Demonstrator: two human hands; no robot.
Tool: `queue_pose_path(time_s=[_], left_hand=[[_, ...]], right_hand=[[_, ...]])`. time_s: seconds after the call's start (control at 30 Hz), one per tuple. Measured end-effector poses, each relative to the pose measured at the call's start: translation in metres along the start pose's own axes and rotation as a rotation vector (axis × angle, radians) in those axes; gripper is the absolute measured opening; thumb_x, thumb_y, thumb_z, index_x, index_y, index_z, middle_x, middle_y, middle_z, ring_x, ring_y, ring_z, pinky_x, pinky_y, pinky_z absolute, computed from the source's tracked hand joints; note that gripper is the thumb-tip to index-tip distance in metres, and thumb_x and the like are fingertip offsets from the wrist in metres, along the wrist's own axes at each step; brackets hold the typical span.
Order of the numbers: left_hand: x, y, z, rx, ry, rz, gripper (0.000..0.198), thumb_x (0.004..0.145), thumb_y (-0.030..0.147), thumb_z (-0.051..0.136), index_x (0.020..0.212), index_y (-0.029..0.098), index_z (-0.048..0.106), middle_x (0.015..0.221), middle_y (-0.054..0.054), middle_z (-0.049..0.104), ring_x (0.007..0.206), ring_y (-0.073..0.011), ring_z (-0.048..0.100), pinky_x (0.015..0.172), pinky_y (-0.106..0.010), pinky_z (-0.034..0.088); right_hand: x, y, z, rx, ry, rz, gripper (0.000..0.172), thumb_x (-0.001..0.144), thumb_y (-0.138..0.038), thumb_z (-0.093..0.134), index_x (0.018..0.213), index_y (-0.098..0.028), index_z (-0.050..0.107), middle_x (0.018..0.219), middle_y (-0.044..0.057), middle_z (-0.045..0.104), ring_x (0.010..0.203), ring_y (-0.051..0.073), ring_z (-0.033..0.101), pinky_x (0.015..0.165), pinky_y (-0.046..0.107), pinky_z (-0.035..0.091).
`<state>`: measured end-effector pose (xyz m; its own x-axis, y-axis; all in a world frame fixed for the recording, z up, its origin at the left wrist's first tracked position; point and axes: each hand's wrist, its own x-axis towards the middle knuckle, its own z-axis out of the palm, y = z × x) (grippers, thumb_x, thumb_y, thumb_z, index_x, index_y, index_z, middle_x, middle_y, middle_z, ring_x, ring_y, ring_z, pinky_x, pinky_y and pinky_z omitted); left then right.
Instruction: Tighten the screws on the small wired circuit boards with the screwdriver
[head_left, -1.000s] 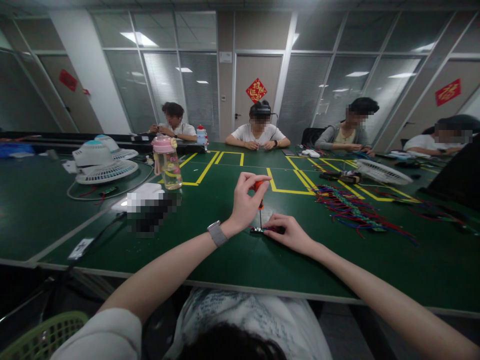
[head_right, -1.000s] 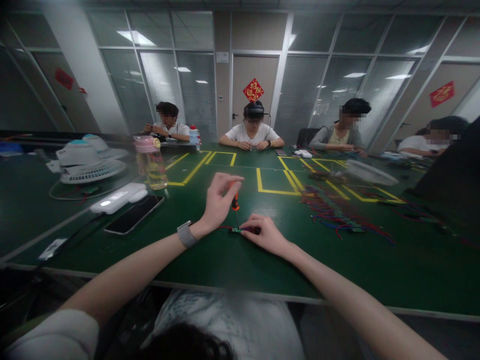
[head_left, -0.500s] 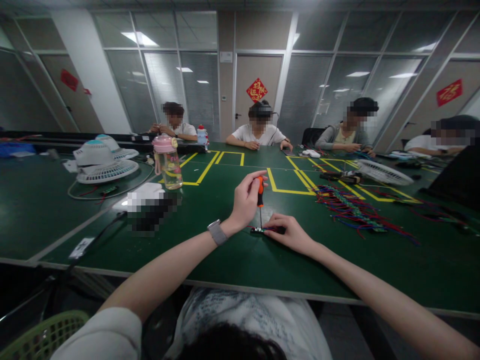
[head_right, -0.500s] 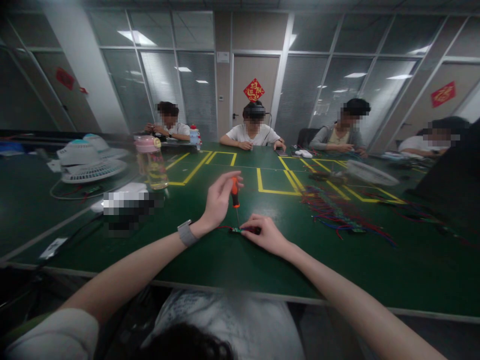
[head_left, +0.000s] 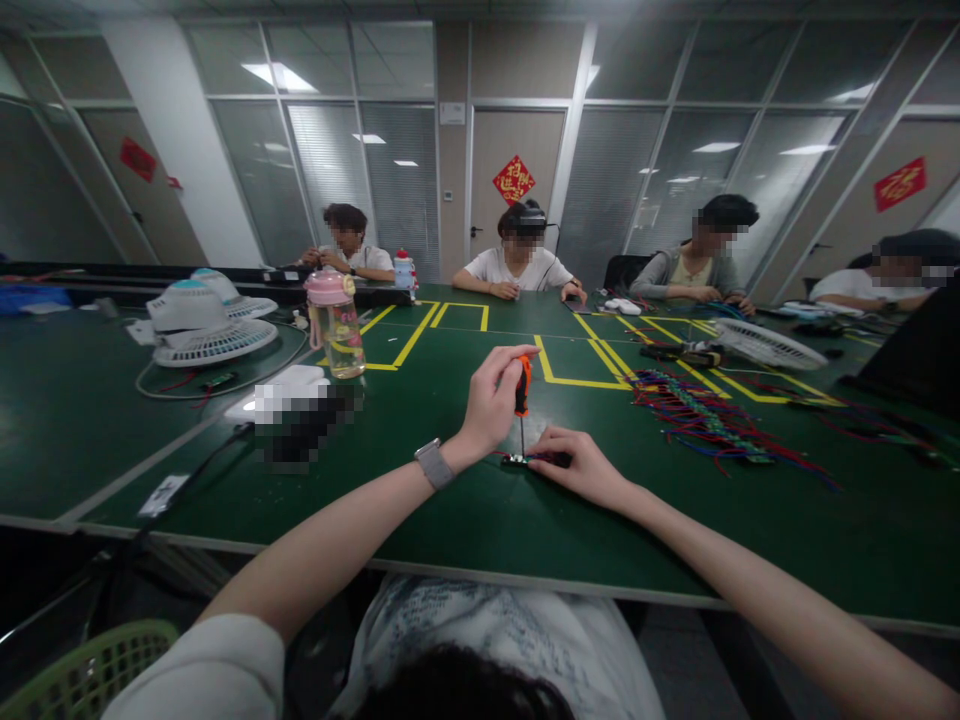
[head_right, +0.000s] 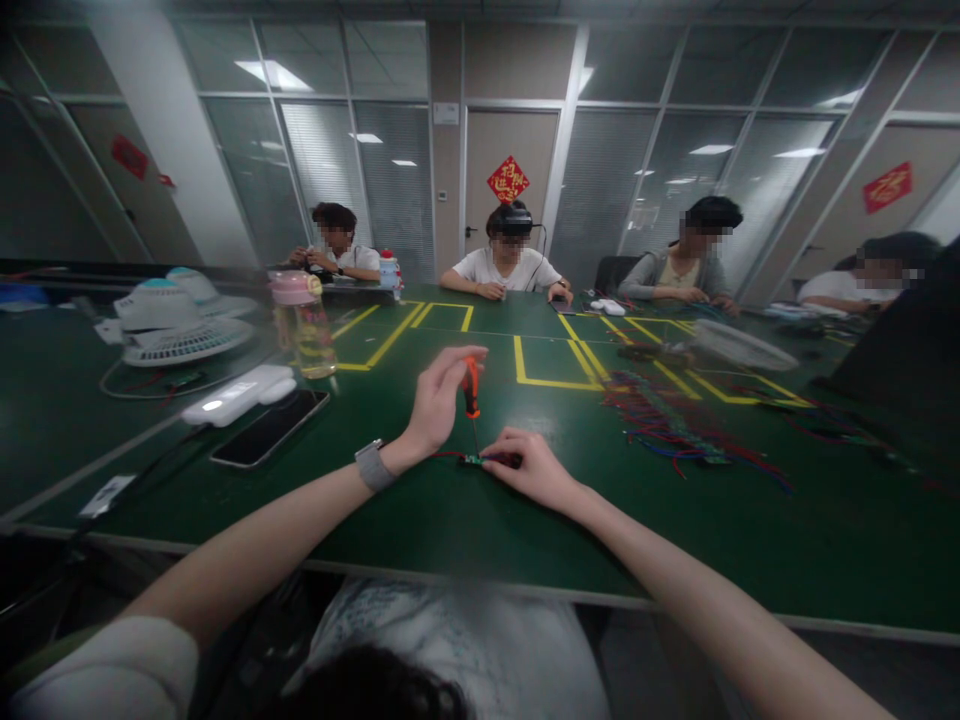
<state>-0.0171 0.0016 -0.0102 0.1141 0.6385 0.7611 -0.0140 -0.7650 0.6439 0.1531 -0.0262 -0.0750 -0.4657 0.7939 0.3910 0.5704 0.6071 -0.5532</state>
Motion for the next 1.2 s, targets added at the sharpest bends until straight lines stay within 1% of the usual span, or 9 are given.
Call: queue_pose_path(time_s=[0.1,0.17,0.3,0.4,0.5,0.63,0.83,1.2], left_hand=[[-0.0001,-0.002,0.0011,-0.072,0.001,-0.046,0.027,0.093,0.027,0.041,0.109,0.019,0.062,0.106,-0.007,0.064,0.092,-0.0159,0.062,0.08,-0.028,0.049],[0.0,-0.002,0.0019,-0.058,0.01,-0.044,0.025,0.092,0.027,0.045,0.109,0.019,0.061,0.102,-0.007,0.065,0.089,-0.0152,0.062,0.078,-0.027,0.049],[-0.0004,0.0,0.0029,0.056,0.035,0.018,0.019,0.087,0.026,0.054,0.101,0.019,0.065,0.091,-0.004,0.061,0.081,-0.0125,0.058,0.074,-0.024,0.047],[-0.001,0.0015,0.0028,0.111,0.05,0.053,0.015,0.086,0.027,0.057,0.095,0.018,0.066,0.089,-0.003,0.057,0.081,-0.0121,0.056,0.073,-0.023,0.046],[-0.0009,0.003,0.0016,0.12,0.046,0.045,0.018,0.089,0.028,0.051,0.094,0.019,0.066,0.09,-0.003,0.055,0.081,-0.0118,0.054,0.074,-0.023,0.045],[0.0005,0.0042,0.0,0.121,0.025,0.029,0.025,0.093,0.023,0.042,0.099,0.021,0.066,0.092,-0.003,0.054,0.085,-0.0121,0.054,0.075,-0.022,0.045],[0.0009,0.0023,0.0,0.114,0.036,0.028,0.026,0.093,0.021,0.041,0.102,0.02,0.065,0.093,-0.004,0.054,0.088,-0.0124,0.054,0.076,-0.022,0.045],[0.0021,0.0025,-0.0005,0.128,0.028,0.028,0.026,0.093,0.023,0.041,0.1,0.019,0.065,0.095,-0.004,0.058,0.089,-0.013,0.056,0.076,-0.022,0.045]], right_hand=[[0.0001,-0.0009,-0.0003,0.0,-0.003,0.003,0.02,0.082,-0.029,0.061,0.09,-0.016,0.074,0.077,0.006,0.063,0.066,0.014,0.057,0.06,0.026,0.044],[0.0001,-0.0007,-0.0002,0.001,-0.003,0.002,0.02,0.082,-0.029,0.061,0.09,-0.016,0.074,0.077,0.006,0.063,0.066,0.014,0.057,0.06,0.025,0.044],[0.0001,0.0009,0.0003,0.0,-0.006,-0.003,0.019,0.082,-0.028,0.061,0.09,-0.016,0.074,0.076,0.005,0.062,0.067,0.014,0.056,0.06,0.025,0.043],[0.0001,0.0015,0.0004,0.001,-0.006,-0.007,0.019,0.082,-0.027,0.061,0.09,-0.016,0.074,0.075,0.005,0.062,0.066,0.014,0.056,0.06,0.025,0.043],[0.0,0.0011,0.0002,-0.001,-0.003,-0.001,0.018,0.082,-0.027,0.061,0.089,-0.016,0.074,0.074,0.005,0.061,0.066,0.014,0.056,0.06,0.025,0.042],[-0.0003,0.001,0.0001,-0.006,-0.004,0.0,0.019,0.082,-0.028,0.061,0.089,-0.016,0.074,0.075,0.005,0.062,0.066,0.014,0.056,0.059,0.025,0.042],[-0.0005,0.002,0.0003,0.002,-0.001,-0.007,0.02,0.083,-0.03,0.061,0.089,-0.017,0.074,0.075,0.005,0.062,0.067,0.014,0.057,0.06,0.025,0.043],[-0.0005,-0.0001,-0.0006,0.002,-0.007,-0.004,0.021,0.083,-0.031,0.06,0.09,-0.017,0.074,0.077,0.005,0.063,0.067,0.014,0.056,0.059,0.025,0.043]])
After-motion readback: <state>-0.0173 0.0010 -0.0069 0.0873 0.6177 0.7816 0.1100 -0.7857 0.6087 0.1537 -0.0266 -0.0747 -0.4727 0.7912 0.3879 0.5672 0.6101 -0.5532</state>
